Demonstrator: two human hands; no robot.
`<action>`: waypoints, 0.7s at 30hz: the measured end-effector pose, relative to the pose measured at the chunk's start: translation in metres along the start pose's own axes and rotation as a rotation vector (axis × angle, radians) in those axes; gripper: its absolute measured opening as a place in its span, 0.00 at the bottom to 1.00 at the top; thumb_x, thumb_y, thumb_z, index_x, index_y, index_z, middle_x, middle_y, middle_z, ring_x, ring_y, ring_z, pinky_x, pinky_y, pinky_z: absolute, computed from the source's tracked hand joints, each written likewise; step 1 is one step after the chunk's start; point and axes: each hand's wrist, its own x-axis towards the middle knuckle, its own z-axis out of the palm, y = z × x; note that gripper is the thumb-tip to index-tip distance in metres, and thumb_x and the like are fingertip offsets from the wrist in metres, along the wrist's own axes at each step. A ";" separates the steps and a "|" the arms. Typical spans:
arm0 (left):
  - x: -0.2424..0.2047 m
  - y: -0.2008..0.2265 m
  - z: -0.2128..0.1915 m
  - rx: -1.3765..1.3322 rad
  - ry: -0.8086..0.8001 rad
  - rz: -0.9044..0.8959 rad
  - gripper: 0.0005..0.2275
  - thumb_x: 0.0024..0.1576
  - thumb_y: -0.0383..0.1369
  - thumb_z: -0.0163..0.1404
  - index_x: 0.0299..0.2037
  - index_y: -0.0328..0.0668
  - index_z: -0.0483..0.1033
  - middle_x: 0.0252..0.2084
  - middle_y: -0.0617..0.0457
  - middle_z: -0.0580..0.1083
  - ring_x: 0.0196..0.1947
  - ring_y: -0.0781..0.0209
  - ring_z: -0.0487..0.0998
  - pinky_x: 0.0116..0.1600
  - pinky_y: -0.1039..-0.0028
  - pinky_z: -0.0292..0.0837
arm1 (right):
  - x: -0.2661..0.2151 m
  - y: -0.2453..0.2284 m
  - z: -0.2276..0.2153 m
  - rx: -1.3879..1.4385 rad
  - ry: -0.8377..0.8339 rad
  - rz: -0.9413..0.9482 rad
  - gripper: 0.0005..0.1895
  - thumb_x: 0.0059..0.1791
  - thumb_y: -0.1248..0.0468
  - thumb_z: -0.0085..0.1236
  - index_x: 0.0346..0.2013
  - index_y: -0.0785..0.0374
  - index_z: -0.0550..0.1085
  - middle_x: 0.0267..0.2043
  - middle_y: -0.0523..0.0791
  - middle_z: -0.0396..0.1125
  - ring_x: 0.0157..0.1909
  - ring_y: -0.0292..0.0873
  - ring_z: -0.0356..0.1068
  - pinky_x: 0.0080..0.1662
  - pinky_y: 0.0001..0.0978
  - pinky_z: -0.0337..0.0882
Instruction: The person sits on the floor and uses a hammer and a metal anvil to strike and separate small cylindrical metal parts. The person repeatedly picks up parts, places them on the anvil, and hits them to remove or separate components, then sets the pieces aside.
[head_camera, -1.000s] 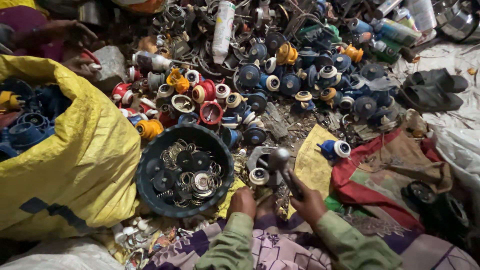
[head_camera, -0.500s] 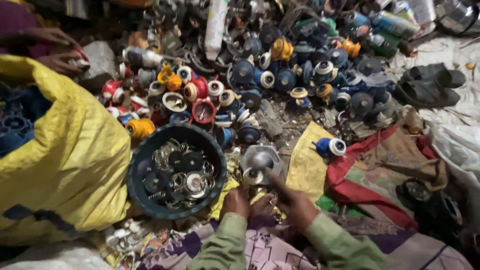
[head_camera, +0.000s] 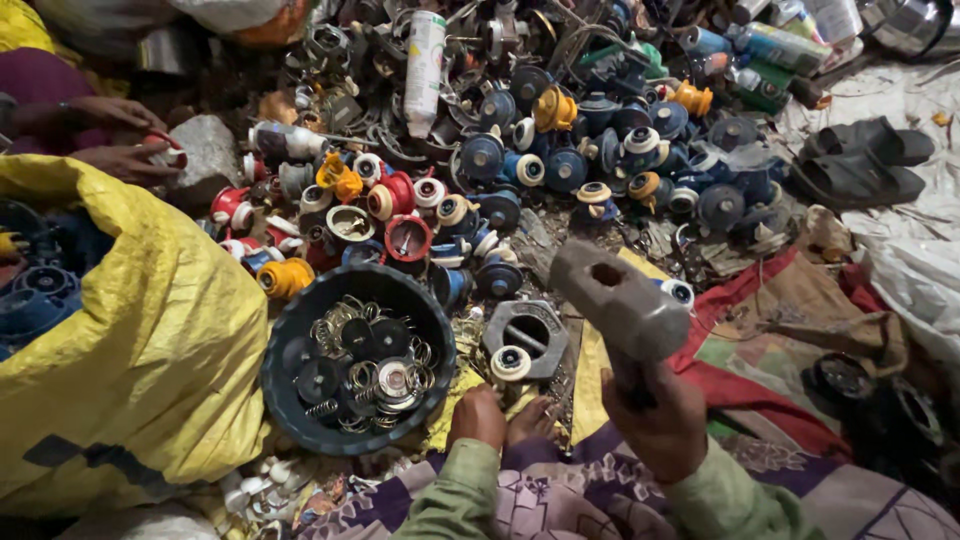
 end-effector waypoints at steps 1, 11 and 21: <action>0.001 -0.001 0.001 0.027 -0.005 0.002 0.07 0.53 0.26 0.48 0.34 0.35 0.80 0.38 0.36 0.78 0.39 0.36 0.80 0.45 0.52 0.77 | -0.002 0.003 0.007 0.005 -0.096 0.044 0.29 0.43 0.67 0.66 0.58 0.52 0.70 0.24 0.50 0.68 0.22 0.42 0.67 0.29 0.37 0.69; -0.006 -0.005 0.008 -0.056 -0.015 -0.007 0.09 0.46 0.32 0.57 0.32 0.33 0.79 0.35 0.33 0.78 0.37 0.31 0.79 0.43 0.49 0.75 | -0.015 0.023 0.040 0.070 -0.601 0.373 0.46 0.40 0.71 0.64 0.72 0.44 0.61 0.28 0.55 0.72 0.29 0.40 0.72 0.36 0.35 0.73; 0.003 -0.008 0.010 -0.063 -0.032 -0.060 0.06 0.52 0.29 0.52 0.32 0.36 0.81 0.36 0.34 0.78 0.38 0.34 0.81 0.42 0.50 0.77 | -0.010 0.002 -0.004 0.195 -0.224 0.033 0.22 0.48 0.68 0.61 0.57 0.54 0.71 0.30 0.49 0.68 0.29 0.40 0.65 0.34 0.33 0.70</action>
